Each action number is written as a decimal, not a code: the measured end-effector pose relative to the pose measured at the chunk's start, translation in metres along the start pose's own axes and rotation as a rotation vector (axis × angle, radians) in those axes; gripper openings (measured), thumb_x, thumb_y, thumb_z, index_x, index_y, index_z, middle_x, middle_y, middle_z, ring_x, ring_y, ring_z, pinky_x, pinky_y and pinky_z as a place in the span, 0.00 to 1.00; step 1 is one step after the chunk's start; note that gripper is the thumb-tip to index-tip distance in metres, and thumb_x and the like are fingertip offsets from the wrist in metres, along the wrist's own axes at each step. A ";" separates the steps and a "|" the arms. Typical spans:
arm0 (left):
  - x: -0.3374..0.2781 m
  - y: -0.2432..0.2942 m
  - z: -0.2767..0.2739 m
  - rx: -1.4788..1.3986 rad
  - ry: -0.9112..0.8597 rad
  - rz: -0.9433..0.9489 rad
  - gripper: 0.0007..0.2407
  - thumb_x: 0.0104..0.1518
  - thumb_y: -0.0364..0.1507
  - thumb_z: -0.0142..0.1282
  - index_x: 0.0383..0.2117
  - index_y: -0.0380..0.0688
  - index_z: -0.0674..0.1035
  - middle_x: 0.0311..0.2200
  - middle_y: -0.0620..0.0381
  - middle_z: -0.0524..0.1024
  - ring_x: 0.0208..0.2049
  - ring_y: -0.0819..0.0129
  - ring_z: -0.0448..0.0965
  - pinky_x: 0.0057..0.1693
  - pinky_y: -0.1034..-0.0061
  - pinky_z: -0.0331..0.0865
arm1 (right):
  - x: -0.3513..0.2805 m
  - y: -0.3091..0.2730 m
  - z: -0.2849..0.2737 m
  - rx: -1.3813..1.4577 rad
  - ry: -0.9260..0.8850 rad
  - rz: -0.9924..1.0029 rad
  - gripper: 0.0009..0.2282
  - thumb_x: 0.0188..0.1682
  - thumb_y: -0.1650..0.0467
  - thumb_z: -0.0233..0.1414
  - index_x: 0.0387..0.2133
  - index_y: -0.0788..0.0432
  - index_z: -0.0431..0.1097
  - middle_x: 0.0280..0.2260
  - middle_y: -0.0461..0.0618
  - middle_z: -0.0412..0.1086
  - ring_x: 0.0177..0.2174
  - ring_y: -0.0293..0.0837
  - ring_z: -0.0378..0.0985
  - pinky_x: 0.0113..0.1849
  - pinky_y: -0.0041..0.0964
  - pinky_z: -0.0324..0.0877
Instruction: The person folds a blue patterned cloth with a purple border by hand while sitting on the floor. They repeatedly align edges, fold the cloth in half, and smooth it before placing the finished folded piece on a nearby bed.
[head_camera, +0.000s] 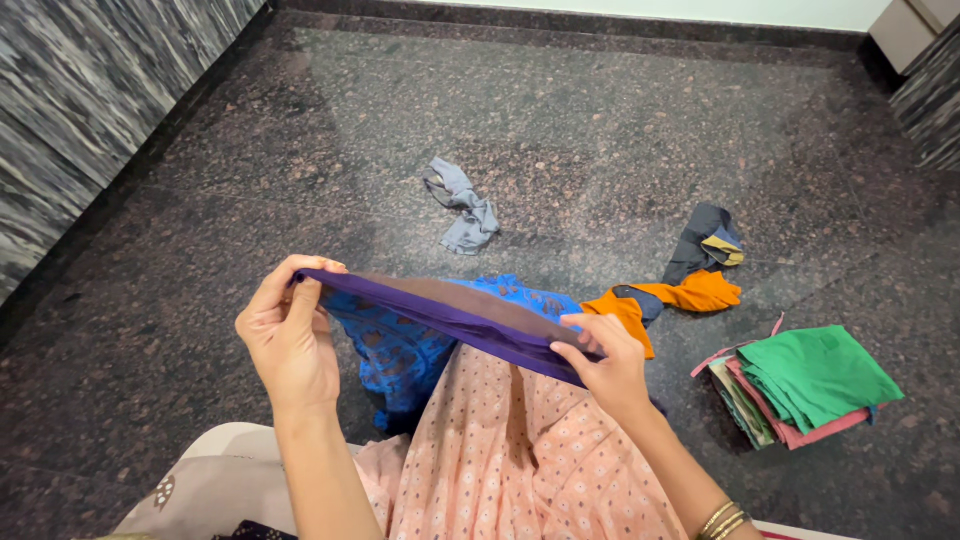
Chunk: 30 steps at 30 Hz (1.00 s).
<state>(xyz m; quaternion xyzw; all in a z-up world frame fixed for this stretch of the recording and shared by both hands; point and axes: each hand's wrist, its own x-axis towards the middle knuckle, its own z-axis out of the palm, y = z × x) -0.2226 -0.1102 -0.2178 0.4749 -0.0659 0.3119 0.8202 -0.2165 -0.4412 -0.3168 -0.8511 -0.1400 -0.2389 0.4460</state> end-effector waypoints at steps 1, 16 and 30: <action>0.000 0.000 0.000 -0.003 0.003 -0.003 0.06 0.65 0.16 0.53 0.44 0.30 0.80 0.39 0.48 0.79 0.42 0.62 0.80 0.54 0.69 0.75 | 0.001 0.000 0.001 0.013 -0.036 0.025 0.15 0.35 0.74 0.68 0.38 0.58 0.78 0.23 0.47 0.70 0.22 0.40 0.67 0.27 0.33 0.66; -0.001 -0.002 0.001 0.041 0.052 -0.020 0.06 0.65 0.16 0.53 0.44 0.30 0.80 0.39 0.48 0.80 0.41 0.65 0.81 0.53 0.73 0.75 | 0.001 0.020 -0.005 -0.067 -0.134 -0.373 0.07 0.43 0.80 0.55 0.34 0.61 0.73 0.41 0.50 0.76 0.40 0.50 0.79 0.43 0.40 0.72; -0.001 -0.004 0.004 0.069 0.065 -0.019 0.06 0.64 0.16 0.53 0.43 0.30 0.81 0.39 0.48 0.81 0.41 0.66 0.81 0.52 0.75 0.74 | 0.002 -0.016 0.029 0.053 -0.032 -0.292 0.07 0.42 0.75 0.63 0.32 0.65 0.76 0.39 0.54 0.77 0.39 0.50 0.82 0.42 0.38 0.76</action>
